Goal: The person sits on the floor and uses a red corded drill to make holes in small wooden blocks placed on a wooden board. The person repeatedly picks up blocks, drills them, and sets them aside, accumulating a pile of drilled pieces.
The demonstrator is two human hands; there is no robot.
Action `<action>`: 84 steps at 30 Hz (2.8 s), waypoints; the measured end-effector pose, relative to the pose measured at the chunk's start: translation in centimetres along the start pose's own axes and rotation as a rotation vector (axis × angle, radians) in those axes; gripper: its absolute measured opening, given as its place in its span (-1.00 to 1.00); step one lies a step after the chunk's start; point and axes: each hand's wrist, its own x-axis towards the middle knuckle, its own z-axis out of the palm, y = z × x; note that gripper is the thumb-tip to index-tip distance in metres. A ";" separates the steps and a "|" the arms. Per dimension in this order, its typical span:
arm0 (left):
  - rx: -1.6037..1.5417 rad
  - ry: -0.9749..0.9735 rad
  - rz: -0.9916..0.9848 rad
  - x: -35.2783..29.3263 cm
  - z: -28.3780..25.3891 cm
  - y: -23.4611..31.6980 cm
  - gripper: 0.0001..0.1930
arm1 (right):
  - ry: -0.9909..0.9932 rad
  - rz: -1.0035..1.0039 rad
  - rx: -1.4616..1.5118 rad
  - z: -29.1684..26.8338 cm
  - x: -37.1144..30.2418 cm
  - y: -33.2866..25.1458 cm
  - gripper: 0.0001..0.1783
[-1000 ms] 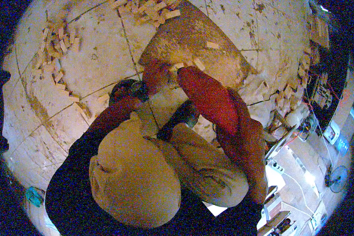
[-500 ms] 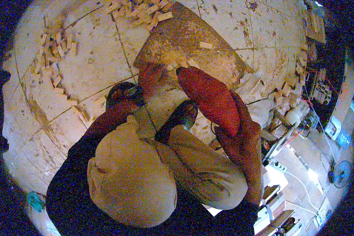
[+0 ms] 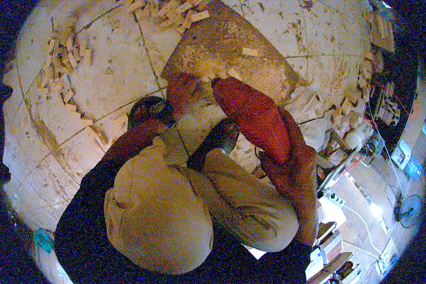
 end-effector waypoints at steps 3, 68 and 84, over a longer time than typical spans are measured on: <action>-0.023 -0.003 -0.017 0.0 -0.2 0.1 -0.78 | 0.008 0.012 0.022 0.0 -0.1 -0.1 -0.04; -0.559 -0.304 -0.575 5.5 -5.0 0.3 -0.62 | 0.356 0.066 0.261 -1.4 -0.9 4.0 -0.08; 0.003 -0.392 0.344 5.8 2.2 -0.2 -0.67 | 0.249 0.049 0.262 -0.8 -2.1 6.1 -0.05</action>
